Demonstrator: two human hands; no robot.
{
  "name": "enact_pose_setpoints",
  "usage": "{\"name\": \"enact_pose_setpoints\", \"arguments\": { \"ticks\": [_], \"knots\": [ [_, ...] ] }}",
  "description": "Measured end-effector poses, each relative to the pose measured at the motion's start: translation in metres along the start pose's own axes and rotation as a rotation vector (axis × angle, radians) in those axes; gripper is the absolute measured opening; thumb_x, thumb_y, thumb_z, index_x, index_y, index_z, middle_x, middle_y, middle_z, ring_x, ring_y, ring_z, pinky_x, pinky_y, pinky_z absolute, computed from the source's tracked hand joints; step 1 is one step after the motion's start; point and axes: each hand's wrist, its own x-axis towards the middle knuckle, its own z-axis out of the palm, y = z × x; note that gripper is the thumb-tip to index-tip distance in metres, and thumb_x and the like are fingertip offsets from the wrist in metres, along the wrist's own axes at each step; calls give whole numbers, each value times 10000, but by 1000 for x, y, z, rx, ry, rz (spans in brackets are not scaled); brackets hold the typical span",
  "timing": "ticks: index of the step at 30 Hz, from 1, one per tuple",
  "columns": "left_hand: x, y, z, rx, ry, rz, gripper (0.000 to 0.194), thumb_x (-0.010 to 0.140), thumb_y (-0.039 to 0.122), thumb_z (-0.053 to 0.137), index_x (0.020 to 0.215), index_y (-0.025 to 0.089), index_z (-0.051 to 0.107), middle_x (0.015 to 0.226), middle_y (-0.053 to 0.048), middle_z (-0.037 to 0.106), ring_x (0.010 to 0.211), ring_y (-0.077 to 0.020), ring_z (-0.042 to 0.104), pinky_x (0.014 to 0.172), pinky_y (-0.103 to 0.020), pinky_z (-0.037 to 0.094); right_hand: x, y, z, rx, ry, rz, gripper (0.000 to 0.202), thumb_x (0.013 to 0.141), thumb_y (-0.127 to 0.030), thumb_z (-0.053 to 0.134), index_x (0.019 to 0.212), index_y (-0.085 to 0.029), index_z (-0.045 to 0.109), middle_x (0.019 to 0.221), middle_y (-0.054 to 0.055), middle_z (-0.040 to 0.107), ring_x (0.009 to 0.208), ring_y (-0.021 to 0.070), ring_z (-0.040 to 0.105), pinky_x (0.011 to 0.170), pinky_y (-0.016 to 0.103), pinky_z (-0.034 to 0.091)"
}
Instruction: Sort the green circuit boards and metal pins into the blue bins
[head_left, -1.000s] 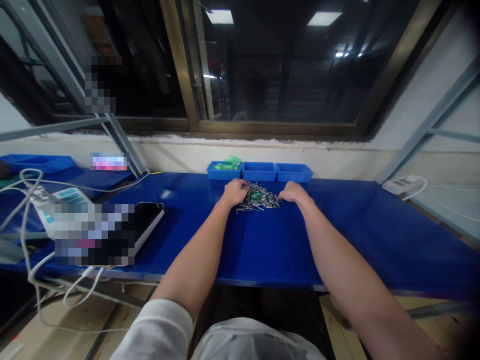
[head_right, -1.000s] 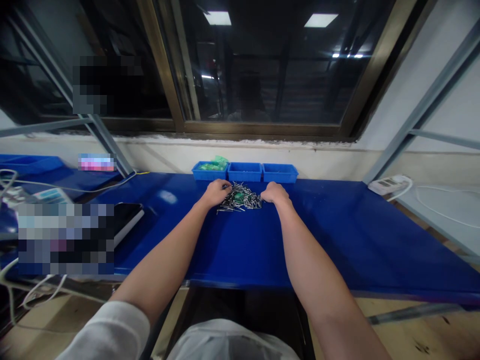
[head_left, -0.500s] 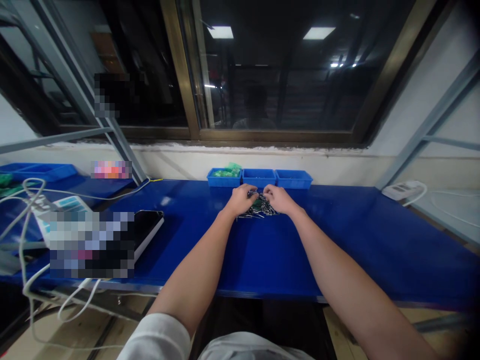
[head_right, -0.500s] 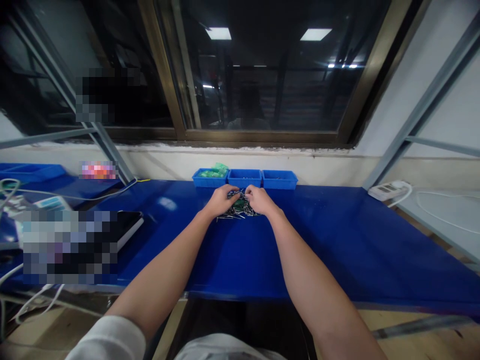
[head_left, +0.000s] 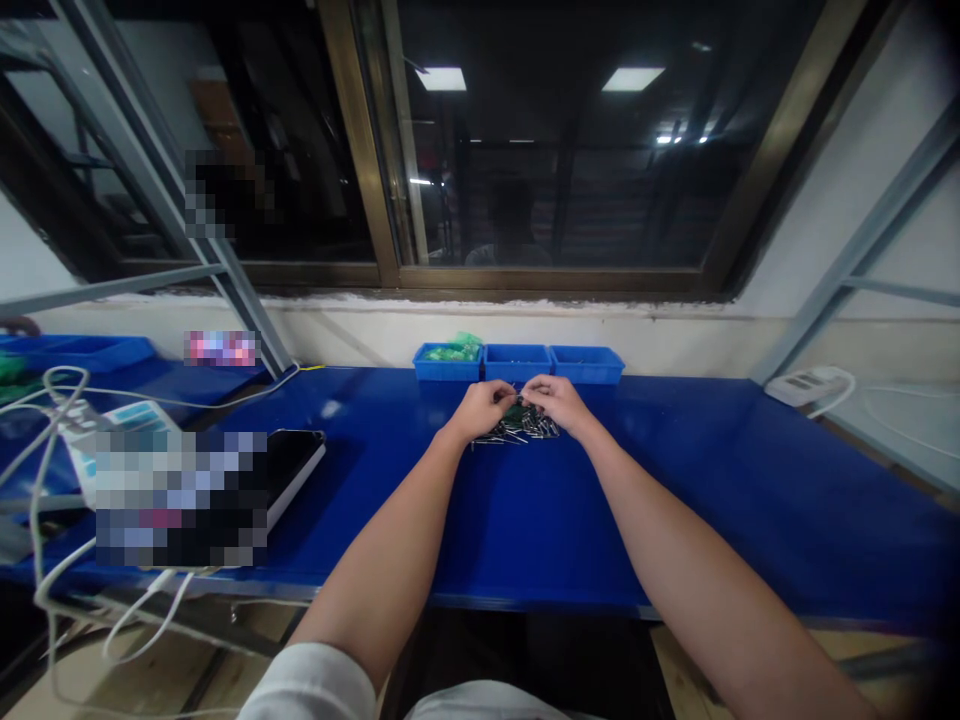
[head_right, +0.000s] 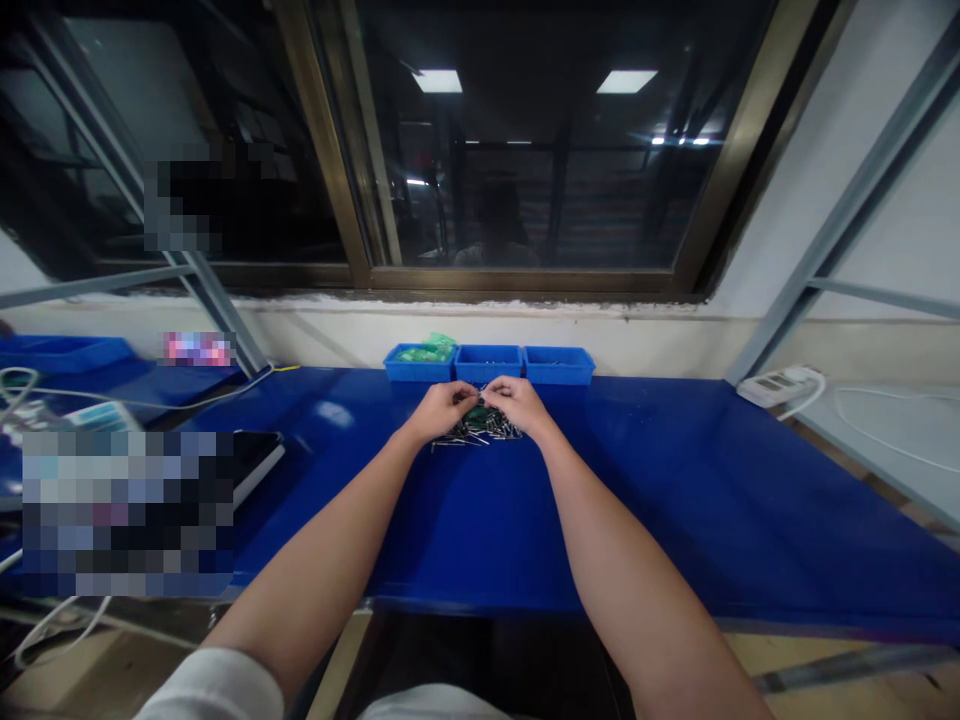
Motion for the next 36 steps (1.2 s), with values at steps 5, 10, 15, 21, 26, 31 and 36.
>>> {"name": "enact_pose_setpoints", "arguments": {
  "ticks": [5, 10, 15, 21, 26, 31, 36],
  "knots": [
    [2, -2, 0, -95, 44, -30, 286, 782, 355, 573, 950, 145, 672, 899, -43, 706, 797, -160, 629, 773, -257, 484, 1, 0, -7, 111, 94, 75, 314, 659, -472, 607, 635, -160, 583, 528, 0, 577, 424, 86, 436, 412, 204, 296],
    [8, -18, -3, -73, 254, -164, 255, 800, 288, 542, 974, 153, 670, 917, -50, 704, 833, -169, 633, 815, -271, 477, 8, 4, -15, -77, 156, 107, 391, 673, -535, 585, 545, -169, 533, 419, -23, 473, 414, 89, 417, 429, 211, 311],
    [10, -27, -4, -36, 272, -233, 253, 812, 265, 513, 980, 164, 672, 943, -44, 706, 859, -175, 636, 833, -278, 474, 13, 4, -16, 54, 174, 16, 471, 685, -424, 568, 1098, -199, 596, 997, 68, 675, 715, 144, 592, 485, 207, 373],
    [10, -27, -6, 15, 258, -260, 272, 813, 252, 500, 1007, 160, 667, 953, -48, 703, 869, -177, 638, 827, -263, 473, 12, 9, -20, 15, 210, 88, 545, 721, -443, 544, 1187, -160, 556, 1027, 93, 675, 773, 159, 606, 520, 208, 394],
    [8, -31, -6, 120, 177, -290, 281, 791, 234, 515, 1021, 178, 668, 989, -56, 699, 928, -198, 631, 851, -266, 464, 12, 16, -25, -343, 324, 137, 306, 763, -369, 500, 871, -149, 682, 819, 60, 700, 757, 163, 616, 710, 260, 453],
    [5, -33, 0, 239, 37, -213, 351, 827, 343, 502, 1105, 177, 638, 1170, -96, 631, 1095, -248, 568, 953, -318, 409, 6, 16, -24, -638, 189, 175, 151, 684, -223, 581, 749, -197, 715, 812, 28, 706, 817, 175, 624, 763, 251, 438],
    [3, -28, 6, 234, -43, -153, 384, 862, 394, 457, 1145, 188, 615, 1231, -93, 595, 1149, -251, 537, 990, -318, 379, 3, 11, -18, -623, 18, 112, 217, 665, -260, 639, 858, -200, 719, 801, 17, 689, 745, 155, 605, 728, 254, 439]
  ]
}}
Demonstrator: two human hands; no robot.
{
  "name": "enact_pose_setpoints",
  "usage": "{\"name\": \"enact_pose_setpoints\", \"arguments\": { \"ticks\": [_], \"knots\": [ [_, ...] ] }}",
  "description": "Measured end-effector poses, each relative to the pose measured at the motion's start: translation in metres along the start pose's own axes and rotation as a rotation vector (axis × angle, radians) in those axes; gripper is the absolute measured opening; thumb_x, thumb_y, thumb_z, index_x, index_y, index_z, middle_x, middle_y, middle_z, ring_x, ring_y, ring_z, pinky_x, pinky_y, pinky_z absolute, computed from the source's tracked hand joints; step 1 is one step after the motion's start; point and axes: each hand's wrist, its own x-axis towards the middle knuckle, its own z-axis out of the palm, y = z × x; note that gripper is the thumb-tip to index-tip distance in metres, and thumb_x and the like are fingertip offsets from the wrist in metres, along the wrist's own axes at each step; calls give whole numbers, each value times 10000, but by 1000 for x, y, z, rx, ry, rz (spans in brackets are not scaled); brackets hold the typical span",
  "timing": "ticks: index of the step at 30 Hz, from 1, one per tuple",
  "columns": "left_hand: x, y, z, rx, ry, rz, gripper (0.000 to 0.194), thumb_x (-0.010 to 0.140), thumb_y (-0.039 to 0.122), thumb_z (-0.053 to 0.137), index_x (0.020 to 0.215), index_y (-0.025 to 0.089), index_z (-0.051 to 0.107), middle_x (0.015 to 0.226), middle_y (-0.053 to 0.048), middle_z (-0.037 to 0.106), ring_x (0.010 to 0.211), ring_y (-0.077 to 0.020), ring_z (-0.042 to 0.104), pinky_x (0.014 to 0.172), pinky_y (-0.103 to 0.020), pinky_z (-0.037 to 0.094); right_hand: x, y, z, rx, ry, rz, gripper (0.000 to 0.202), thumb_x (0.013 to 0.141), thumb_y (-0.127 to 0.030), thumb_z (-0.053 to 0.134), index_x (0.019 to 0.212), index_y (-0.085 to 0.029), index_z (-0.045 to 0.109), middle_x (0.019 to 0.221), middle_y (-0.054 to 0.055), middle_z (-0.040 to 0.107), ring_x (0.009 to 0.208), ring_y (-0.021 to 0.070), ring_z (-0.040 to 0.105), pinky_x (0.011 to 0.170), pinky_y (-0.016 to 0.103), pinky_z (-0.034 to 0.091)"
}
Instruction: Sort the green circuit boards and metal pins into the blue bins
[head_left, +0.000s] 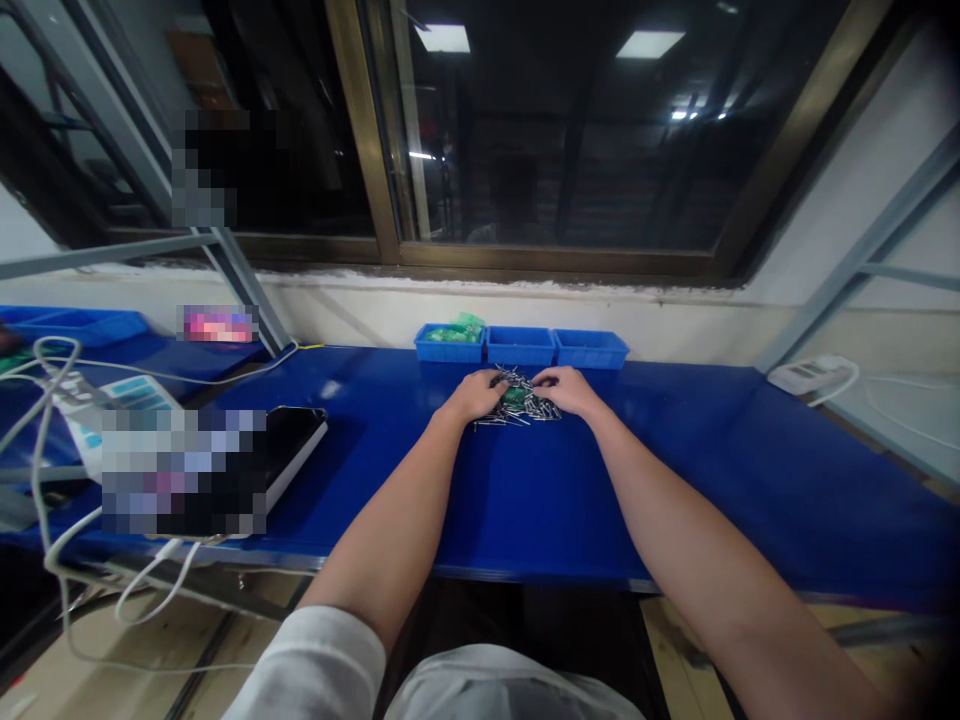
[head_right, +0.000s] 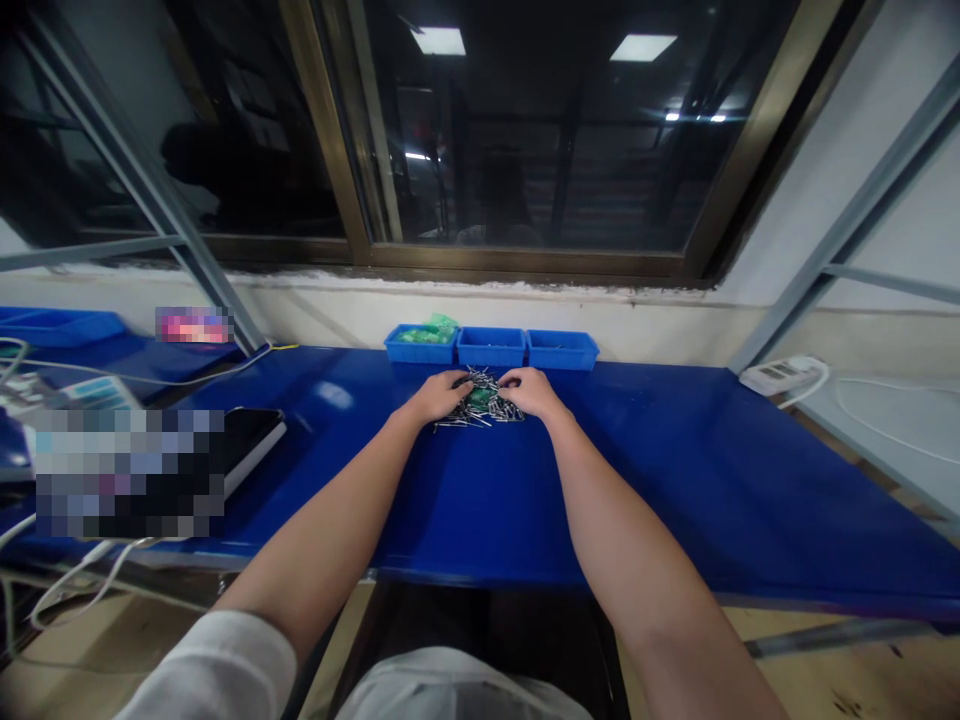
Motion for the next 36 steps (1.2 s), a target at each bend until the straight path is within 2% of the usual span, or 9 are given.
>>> {"name": "enact_pose_setpoints", "arguments": {
  "ticks": [3, 7, 13, 17, 22, 26, 29, 32, 36],
  "knots": [
    [0, 2, 0, 4, 1, 5, 392, 877, 378, 432, 1167, 174, 599, 1270, -97, 566, 1183, -241, 511, 1016, -310, 354, 0, -2, 1, -12, -49, -83, 165, 666, -234, 638, 806, -202, 719, 841, 22, 672, 777, 154, 591, 752, 258, 432],
    [3, 0, 1, 32, 15, 11, 397, 886, 367, 410, 1173, 161, 592, 1276, -105, 558, 1195, -232, 494, 1029, -311, 337, 1, 0, 2, -65, -105, -117, 135, 707, -242, 617, 801, -199, 704, 905, 43, 634, 832, 162, 571, 805, 277, 420],
    [4, -3, 5, 52, 9, 37, 403, 872, 390, 420, 1150, 157, 596, 1230, -110, 580, 1161, -235, 505, 1007, -333, 362, 0, -2, 2, -202, -192, -54, 189, 764, -275, 596, 936, -230, 661, 1059, 79, 566, 1054, 244, 463, 934, 383, 355],
    [4, -1, 5, 58, 1, 52, 405, 867, 402, 424, 1143, 163, 598, 1226, -101, 578, 1158, -226, 505, 1002, -324, 367, 0, -4, 3, -232, -237, -22, 190, 790, -292, 568, 965, -269, 638, 1116, 71, 528, 1093, 262, 433, 958, 425, 329],
    [2, 2, 4, 62, -6, 54, 407, 861, 409, 437, 1146, 164, 594, 1240, -94, 567, 1173, -220, 496, 1015, -319, 358, 2, 2, 6, -232, -233, -57, 139, 782, -294, 579, 906, -253, 628, 1079, 59, 527, 1063, 247, 442, 942, 406, 339],
    [1, 5, 1, 47, 29, 85, 392, 851, 405, 462, 1136, 175, 602, 1233, -86, 569, 1156, -216, 511, 1012, -322, 364, 3, 5, 7, -164, -154, -123, 115, 765, -277, 591, 861, -221, 622, 1019, 62, 549, 1022, 229, 459, 917, 385, 350],
    [-1, 9, -1, 11, 64, 187, 361, 831, 379, 503, 1104, 174, 620, 1189, -79, 595, 1109, -208, 541, 982, -308, 390, 3, 3, 6, -45, -82, -218, 96, 757, -242, 579, 830, -193, 616, 898, 42, 586, 894, 186, 505, 851, 340, 382],
    [-2, 15, -3, -22, 57, 292, 306, 825, 352, 520, 1045, 182, 648, 1081, -63, 645, 1021, -197, 581, 928, -297, 421, 3, -2, 7, 129, -62, -272, 118, 765, -245, 546, 824, -171, 617, 786, 20, 618, 743, 152, 532, 743, 302, 413],
    [-3, 21, -3, -50, 58, 286, 240, 832, 316, 513, 945, 178, 674, 957, -51, 682, 892, -183, 613, 841, -276, 448, 3, -5, 10, 297, -58, -255, 137, 740, -269, 569, 796, -161, 633, 752, 31, 652, 702, 152, 569, 696, 296, 431]
  ]
}}
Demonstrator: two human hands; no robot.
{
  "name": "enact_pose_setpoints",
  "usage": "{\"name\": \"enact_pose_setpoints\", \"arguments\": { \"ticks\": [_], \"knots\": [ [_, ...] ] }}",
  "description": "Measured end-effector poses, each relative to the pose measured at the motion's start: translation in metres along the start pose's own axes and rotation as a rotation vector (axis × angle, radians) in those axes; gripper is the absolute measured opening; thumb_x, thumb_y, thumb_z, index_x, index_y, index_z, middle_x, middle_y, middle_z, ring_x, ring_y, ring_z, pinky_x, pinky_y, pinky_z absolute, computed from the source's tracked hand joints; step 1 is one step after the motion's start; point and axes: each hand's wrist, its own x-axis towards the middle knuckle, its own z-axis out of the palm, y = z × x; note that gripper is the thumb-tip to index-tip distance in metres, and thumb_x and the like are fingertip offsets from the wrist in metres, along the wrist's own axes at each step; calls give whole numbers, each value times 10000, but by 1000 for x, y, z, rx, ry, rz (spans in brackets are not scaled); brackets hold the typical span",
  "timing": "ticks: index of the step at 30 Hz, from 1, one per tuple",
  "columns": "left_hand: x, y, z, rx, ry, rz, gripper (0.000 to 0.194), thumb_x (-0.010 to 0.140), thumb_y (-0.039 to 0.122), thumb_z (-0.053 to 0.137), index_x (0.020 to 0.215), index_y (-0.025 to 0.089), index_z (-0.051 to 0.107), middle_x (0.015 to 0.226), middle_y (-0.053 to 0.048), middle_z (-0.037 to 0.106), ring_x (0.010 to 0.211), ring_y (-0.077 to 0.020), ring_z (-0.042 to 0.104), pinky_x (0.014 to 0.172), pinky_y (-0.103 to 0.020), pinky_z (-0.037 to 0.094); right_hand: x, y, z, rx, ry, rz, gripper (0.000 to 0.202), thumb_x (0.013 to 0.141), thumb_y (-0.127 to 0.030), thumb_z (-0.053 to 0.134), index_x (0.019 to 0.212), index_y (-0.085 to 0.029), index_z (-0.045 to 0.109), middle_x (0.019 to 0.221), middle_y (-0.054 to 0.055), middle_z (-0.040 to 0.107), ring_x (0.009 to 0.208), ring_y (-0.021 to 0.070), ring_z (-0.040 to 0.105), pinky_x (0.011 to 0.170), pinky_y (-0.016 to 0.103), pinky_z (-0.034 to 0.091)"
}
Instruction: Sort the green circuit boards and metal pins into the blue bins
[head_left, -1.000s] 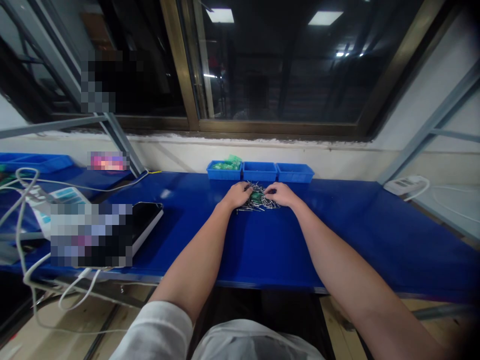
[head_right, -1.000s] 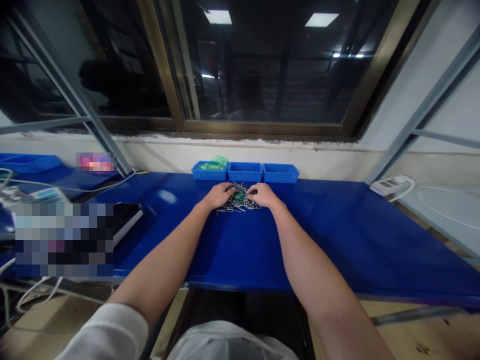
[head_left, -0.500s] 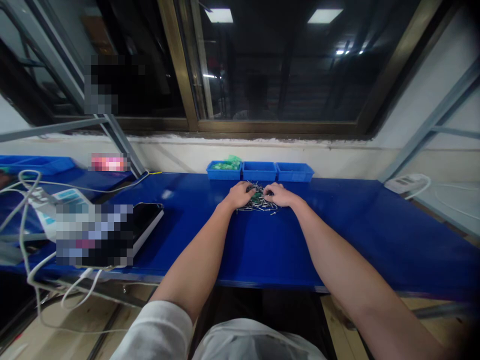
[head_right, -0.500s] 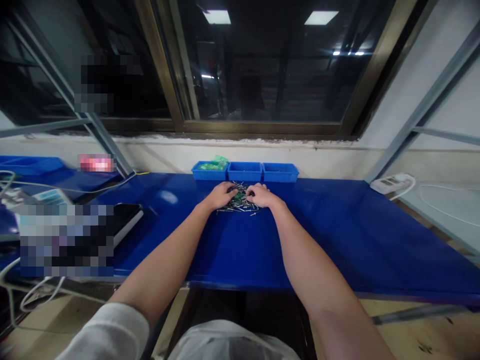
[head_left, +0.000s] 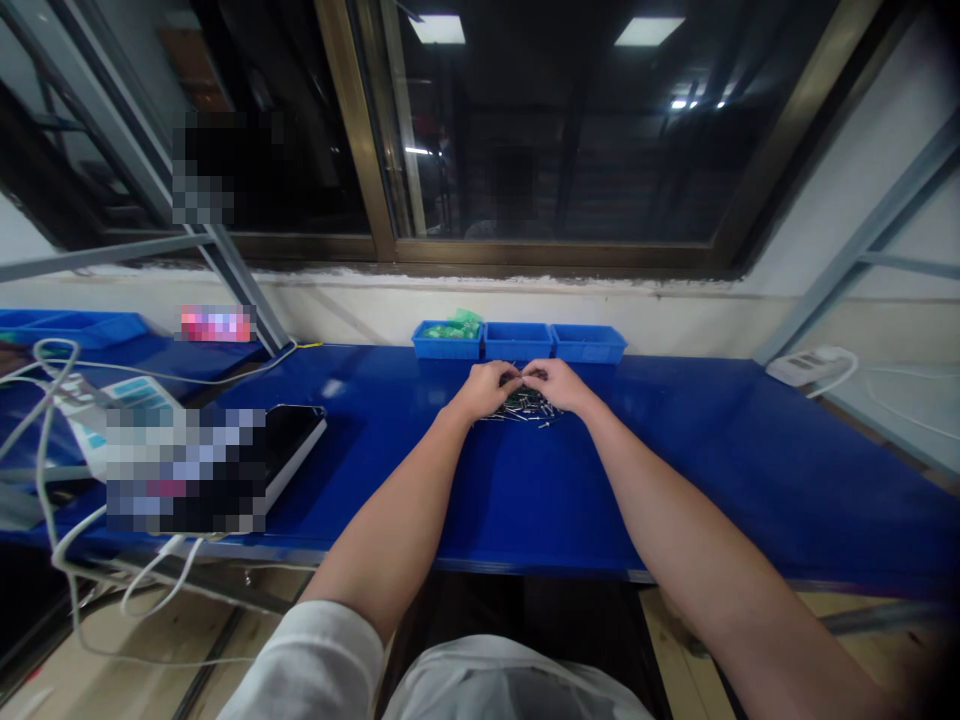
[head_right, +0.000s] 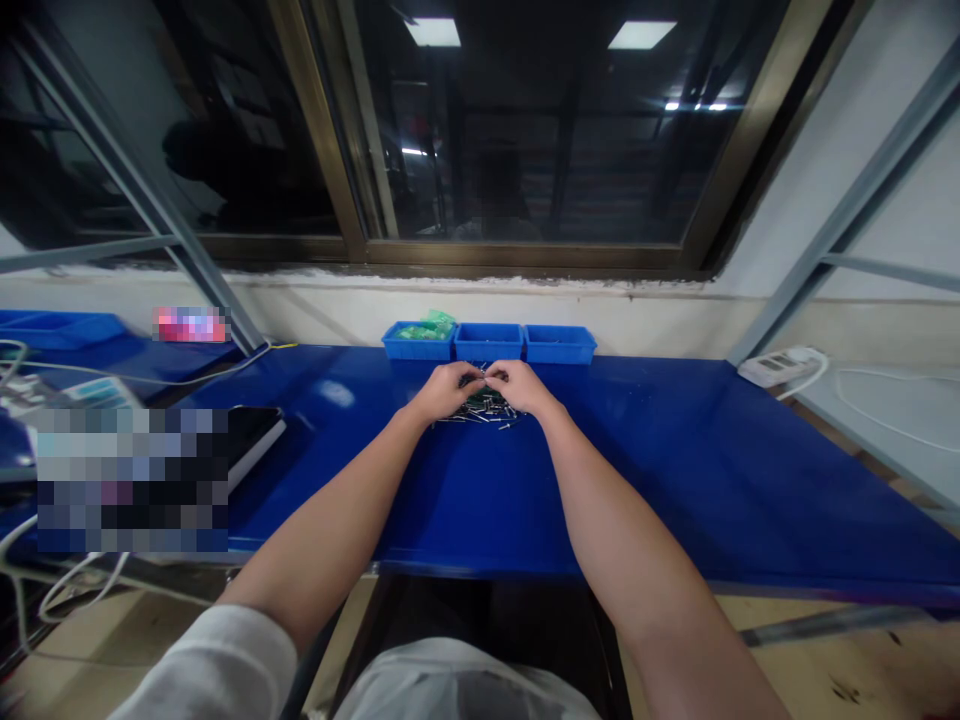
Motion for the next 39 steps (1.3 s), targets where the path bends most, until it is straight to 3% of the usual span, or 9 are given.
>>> {"name": "enact_pose_setpoints", "arguments": {
  "ticks": [11, 18, 20, 22, 25, 27, 31, 34, 39],
  "knots": [
    [-2, 2, -3, -76, 13, -30, 248, 809, 370, 533, 853, 178, 684, 877, -28, 683, 803, -162, 606, 770, -256, 452, -1, -5, -2, 517, 75, 137, 244, 645, -399, 669, 665, -170, 588, 566, -3, 598, 466, 92, 468, 458, 226, 309],
    [-2, -3, -9, -149, 113, -165, 243, 782, 293, 530, 949, 192, 674, 989, -28, 686, 930, -180, 611, 877, -274, 446, -3, -10, -10, 365, -60, 259, 346, 672, -467, 623, 527, -165, 538, 441, -15, 501, 403, 79, 388, 409, 223, 229],
    [-1, -8, -8, -109, 148, -211, 247, 786, 255, 497, 941, 193, 679, 986, -29, 688, 947, -187, 609, 898, -287, 441, 0, -11, -11, 363, 19, 221, 286, 668, -444, 629, 612, -164, 600, 541, 10, 582, 488, 104, 471, 436, 222, 281],
    [1, -13, -6, -75, 174, -236, 264, 784, 225, 471, 942, 191, 680, 987, -32, 689, 957, -189, 609, 908, -294, 437, 3, -11, -12, 425, 149, 138, 279, 666, -397, 630, 852, -190, 660, 825, 46, 680, 682, 145, 571, 491, 221, 348],
    [1, -17, -3, -53, 186, -251, 282, 780, 215, 462, 966, 192, 672, 996, -33, 687, 962, -185, 610, 903, -286, 441, 6, -5, -12, 471, 199, 128, 551, 673, -371, 630, 1209, -282, 539, 1237, 55, 582, 993, 203, 570, 584, 235, 416],
    [1, -17, -3, -43, 185, -265, 288, 781, 216, 463, 983, 192, 666, 1003, -35, 685, 966, -184, 609, 900, -283, 442, 7, 1, -13, 416, 193, 216, 611, 695, -418, 617, 1276, -284, 482, 1252, 71, 573, 1033, 220, 560, 600, 249, 430],
    [2, -16, -6, -16, 171, -313, 299, 779, 202, 463, 1007, 184, 657, 1021, -51, 680, 974, -193, 607, 901, -287, 441, 7, 12, -16, 254, 312, 300, 492, 769, -511, 496, 1118, -182, 606, 987, 92, 687, 856, 201, 607, 647, 286, 455],
    [2, -19, -8, 15, 143, -341, 311, 785, 215, 463, 1030, 168, 650, 1058, -78, 669, 993, -209, 601, 909, -297, 438, 6, 18, -19, 18, 380, 275, 306, 755, -413, 516, 833, -174, 689, 807, 66, 700, 765, 193, 612, 723, 319, 459],
    [-1, -27, -1, 102, -5, -353, 422, 824, 357, 448, 1168, 155, 586, 1235, -127, 579, 1146, -256, 524, 984, -345, 376, 1, 20, -21, -277, 249, 260, 115, 657, -235, 600, 682, -210, 709, 748, 46, 701, 767, 209, 627, 732, 307, 455]
  ]
}}
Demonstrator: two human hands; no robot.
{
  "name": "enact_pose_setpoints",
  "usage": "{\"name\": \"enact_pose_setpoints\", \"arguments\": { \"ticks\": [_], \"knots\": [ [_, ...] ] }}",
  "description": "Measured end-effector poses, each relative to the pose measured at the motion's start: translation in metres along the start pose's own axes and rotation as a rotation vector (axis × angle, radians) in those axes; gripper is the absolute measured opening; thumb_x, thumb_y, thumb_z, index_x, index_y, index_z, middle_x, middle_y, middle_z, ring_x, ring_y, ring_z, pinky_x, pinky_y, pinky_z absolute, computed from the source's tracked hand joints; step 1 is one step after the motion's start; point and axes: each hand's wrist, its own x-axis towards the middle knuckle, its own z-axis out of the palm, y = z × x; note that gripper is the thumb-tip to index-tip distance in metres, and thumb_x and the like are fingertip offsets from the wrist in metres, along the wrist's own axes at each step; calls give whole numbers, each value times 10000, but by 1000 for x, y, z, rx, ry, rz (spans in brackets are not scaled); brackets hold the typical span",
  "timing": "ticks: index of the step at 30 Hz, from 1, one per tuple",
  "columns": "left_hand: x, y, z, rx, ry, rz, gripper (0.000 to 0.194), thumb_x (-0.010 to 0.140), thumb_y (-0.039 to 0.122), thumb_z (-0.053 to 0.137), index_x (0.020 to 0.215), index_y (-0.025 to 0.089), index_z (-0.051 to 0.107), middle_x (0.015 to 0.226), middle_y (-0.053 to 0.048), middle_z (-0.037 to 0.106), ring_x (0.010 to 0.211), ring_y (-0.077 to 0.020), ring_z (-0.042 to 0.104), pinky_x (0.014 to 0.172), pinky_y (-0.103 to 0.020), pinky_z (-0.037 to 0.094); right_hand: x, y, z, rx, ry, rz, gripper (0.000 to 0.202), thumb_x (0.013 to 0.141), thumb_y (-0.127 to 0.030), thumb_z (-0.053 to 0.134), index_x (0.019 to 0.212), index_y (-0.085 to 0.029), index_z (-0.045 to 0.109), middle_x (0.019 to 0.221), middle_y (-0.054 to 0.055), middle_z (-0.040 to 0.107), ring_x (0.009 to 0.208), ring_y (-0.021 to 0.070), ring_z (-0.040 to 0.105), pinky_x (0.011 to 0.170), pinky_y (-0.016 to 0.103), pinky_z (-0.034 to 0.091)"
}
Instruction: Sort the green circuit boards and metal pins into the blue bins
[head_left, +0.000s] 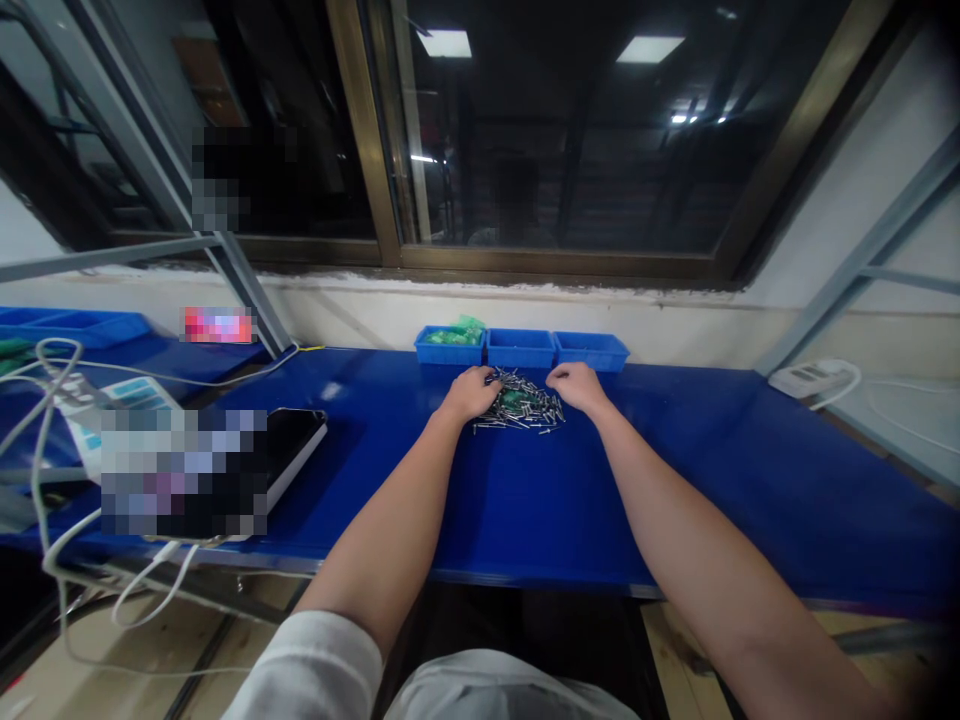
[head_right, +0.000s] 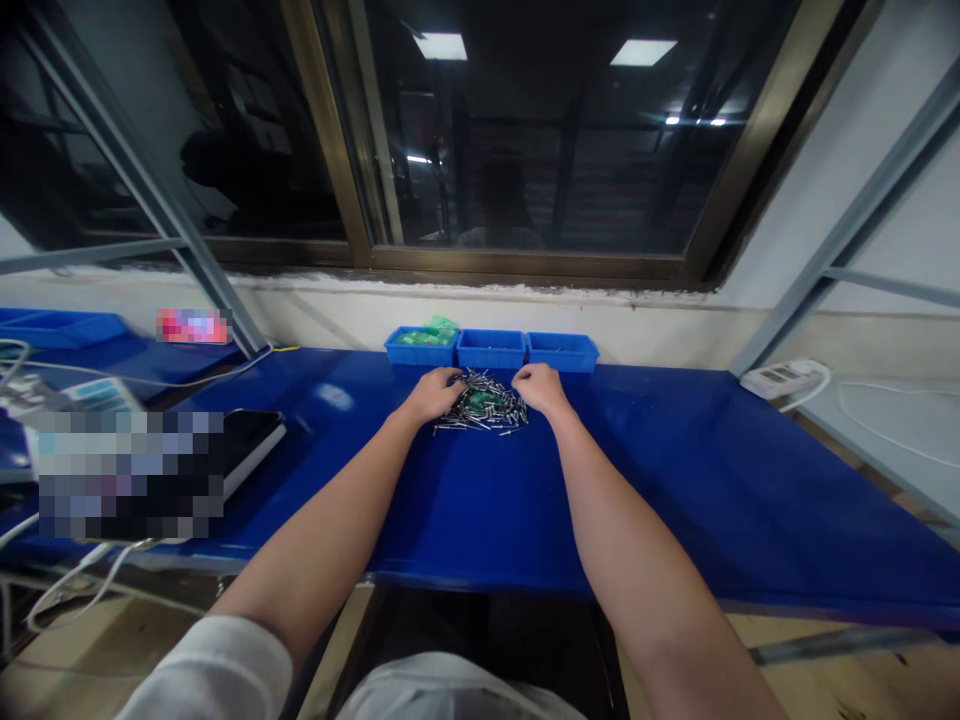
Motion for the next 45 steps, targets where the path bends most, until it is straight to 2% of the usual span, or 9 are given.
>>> {"name": "enact_pose_setpoints", "arguments": {
  "ticks": [5, 10, 17, 22, 25, 32, 37, 41, 45],
  "knots": [
    [0, -3, 12, 25, -97, 52, 464, 865, 399, 402, 1234, 152, 536, 1338, -134, 494, 1252, -253, 433, 1039, -356, 315, -2, 3, 9, -118, -67, -74, 201, 703, -252, 594, 847, -221, 730, 835, 57, 708, 827, 214, 629, 826, 330, 446],
    [1, -1, 16, 6, -84, 105, 434, 877, 376, 392, 1215, 156, 552, 1309, -126, 524, 1223, -247, 464, 1034, -350, 333, -3, 2, 18, -179, -97, -49, 149, 720, -247, 584, 774, -233, 722, 842, 64, 696, 860, 227, 601, 822, 347, 433],
    [-1, 2, 14, 21, -105, 104, 452, 870, 373, 378, 1220, 140, 543, 1291, -134, 529, 1208, -247, 470, 1025, -337, 339, -1, -1, 19, -304, -161, 40, 118, 718, -291, 605, 750, -239, 706, 951, 104, 650, 967, 295, 521, 830, 439, 398],
    [-4, 5, 13, 57, -104, 105, 436, 867, 364, 386, 1214, 153, 544, 1277, -126, 535, 1188, -234, 488, 1002, -317, 360, 1, 3, 22, -311, -187, 34, 141, 754, -316, 595, 749, -220, 699, 985, 137, 615, 987, 315, 495, 841, 471, 378],
    [-4, 7, 12, 63, -85, 109, 422, 866, 366, 400, 1199, 157, 554, 1248, -121, 550, 1170, -234, 500, 998, -319, 365, 0, 3, 22, -288, -162, 7, 148, 774, -309, 583, 760, -207, 689, 982, 145, 612, 983, 306, 495, 838, 446, 379],
    [-7, 19, 6, -1, 41, 216, 392, 870, 364, 443, 1159, 137, 578, 1175, -117, 592, 1089, -217, 546, 967, -314, 395, -7, -16, 11, -143, -127, -158, 173, 834, -236, 473, 857, -181, 636, 823, 91, 667, 801, 212, 577, 732, 310, 397],
    [-9, 30, 5, -33, -4, 362, 269, 879, 301, 443, 996, 181, 654, 990, -57, 662, 930, -173, 596, 875, -274, 435, -13, -29, 11, 68, -126, -247, 137, 788, -246, 507, 800, -181, 627, 702, 29, 645, 666, 159, 575, 651, 273, 414],
    [-10, 33, 3, -42, 17, 337, 244, 871, 290, 452, 904, 176, 665, 894, -49, 674, 827, -164, 604, 794, -257, 444, -12, -30, 17, 297, -135, -220, 119, 747, -258, 534, 763, -174, 616, 689, 22, 639, 662, 155, 582, 659, 283, 446],
    [-11, 33, 2, -63, -9, 320, 254, 868, 317, 453, 840, 178, 664, 818, -35, 678, 746, -159, 600, 716, -246, 438, -11, -31, 17, 430, -116, -206, 129, 714, -286, 566, 751, -174, 619, 718, 29, 649, 699, 159, 594, 705, 299, 460]
  ]
}}
